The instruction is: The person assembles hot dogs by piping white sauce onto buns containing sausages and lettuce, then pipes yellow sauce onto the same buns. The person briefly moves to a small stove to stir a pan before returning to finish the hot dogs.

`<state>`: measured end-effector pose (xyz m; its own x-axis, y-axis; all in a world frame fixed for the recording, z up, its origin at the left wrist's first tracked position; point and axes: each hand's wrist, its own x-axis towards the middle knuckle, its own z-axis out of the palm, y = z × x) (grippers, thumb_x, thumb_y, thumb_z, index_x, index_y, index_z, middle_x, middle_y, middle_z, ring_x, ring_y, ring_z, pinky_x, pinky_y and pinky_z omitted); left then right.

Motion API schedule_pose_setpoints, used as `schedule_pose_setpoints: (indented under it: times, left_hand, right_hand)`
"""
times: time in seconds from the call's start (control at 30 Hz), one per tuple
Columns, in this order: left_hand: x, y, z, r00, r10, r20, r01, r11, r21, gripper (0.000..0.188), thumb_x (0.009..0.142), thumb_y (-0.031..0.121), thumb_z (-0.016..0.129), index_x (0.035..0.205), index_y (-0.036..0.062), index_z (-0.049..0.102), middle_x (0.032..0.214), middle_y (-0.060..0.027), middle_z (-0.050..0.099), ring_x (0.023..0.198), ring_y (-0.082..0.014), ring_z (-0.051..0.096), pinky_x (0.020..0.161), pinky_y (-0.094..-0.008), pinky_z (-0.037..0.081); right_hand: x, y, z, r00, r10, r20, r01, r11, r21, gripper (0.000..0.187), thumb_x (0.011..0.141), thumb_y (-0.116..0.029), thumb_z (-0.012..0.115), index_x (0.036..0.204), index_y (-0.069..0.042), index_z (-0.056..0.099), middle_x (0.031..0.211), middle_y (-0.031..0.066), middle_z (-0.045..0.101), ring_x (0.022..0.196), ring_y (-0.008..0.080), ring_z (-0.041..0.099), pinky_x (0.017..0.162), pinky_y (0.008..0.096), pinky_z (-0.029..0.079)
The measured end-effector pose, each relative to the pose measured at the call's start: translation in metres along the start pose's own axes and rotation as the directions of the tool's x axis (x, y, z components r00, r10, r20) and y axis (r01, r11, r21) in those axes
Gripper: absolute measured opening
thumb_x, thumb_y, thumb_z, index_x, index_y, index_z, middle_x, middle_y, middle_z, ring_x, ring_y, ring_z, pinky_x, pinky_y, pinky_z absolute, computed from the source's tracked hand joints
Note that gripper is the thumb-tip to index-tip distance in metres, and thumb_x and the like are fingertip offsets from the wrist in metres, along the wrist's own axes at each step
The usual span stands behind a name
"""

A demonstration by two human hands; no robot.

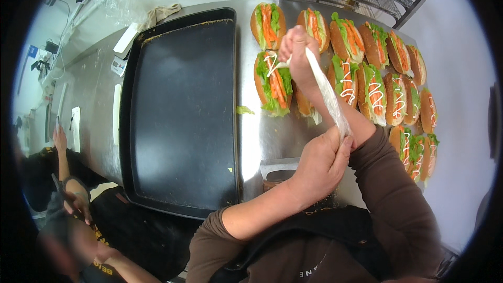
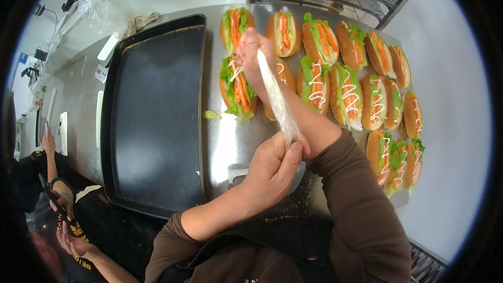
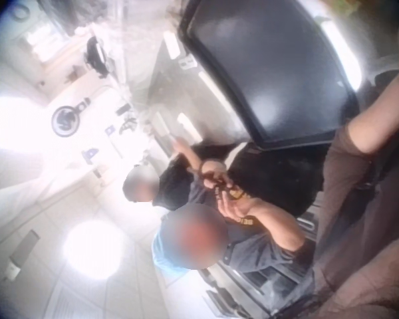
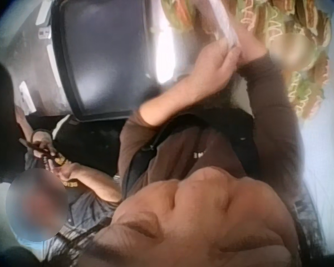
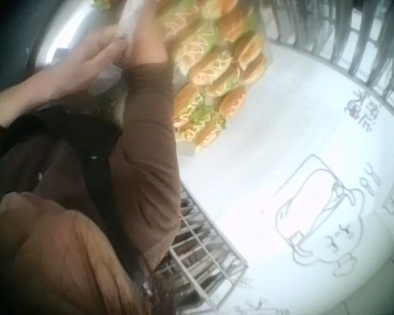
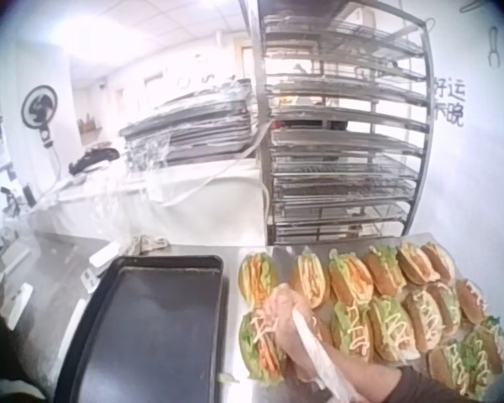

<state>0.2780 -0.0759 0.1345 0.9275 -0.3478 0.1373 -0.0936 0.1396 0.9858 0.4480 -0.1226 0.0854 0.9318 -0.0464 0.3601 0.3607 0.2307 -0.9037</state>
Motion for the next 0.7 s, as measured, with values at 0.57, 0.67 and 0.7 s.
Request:
schedule_pose_setpoints:
  times: [0.57,0.67,0.7]
  left_hand:
    - [-0.021,-0.001,0.009,0.956,-0.013,0.294,-0.009,0.997,0.076,0.010,0.093,0.008,0.050,0.091,0.0005,0.056,0.077,-0.0186,0.058,0.073,-0.0375,0.059,0.065,-0.0420,0.046]
    - [-0.018,-0.004,0.006,0.953,-0.043,0.299,0.036,0.999,0.030,0.009,0.094,0.008,0.049,0.096,0.0012,0.055,0.077,-0.0144,0.056,0.071,-0.0301,0.057,0.065,-0.0386,0.045]
    - [-0.016,-0.005,0.004,0.962,-0.061,0.266,0.069,0.997,-0.021,0.009,0.095,0.009,0.049,0.097,0.0016,0.055,0.077,-0.0120,0.055,0.070,-0.0257,0.056,0.065,-0.0367,0.045]
  right_hand:
    - [-0.059,-0.027,-0.014,0.981,0.173,0.092,-0.177,0.984,0.037,0.051,0.103,-0.045,0.035,0.064,-0.013,0.033,0.055,-0.0020,0.034,0.050,0.0100,0.035,0.051,0.0259,0.038]
    - [-0.050,-0.031,-0.015,0.960,0.270,0.073,-0.279,0.944,0.176,0.049,0.104,-0.042,0.032,0.065,-0.014,0.033,0.056,-0.0024,0.033,0.052,0.0116,0.035,0.057,0.0298,0.041]
    - [-0.038,-0.029,-0.015,0.965,0.262,-0.005,-0.255,0.941,0.224,0.047,0.105,-0.042,0.030,0.066,-0.014,0.032,0.058,-0.0024,0.033,0.054,0.0120,0.034,0.059,0.0313,0.041]
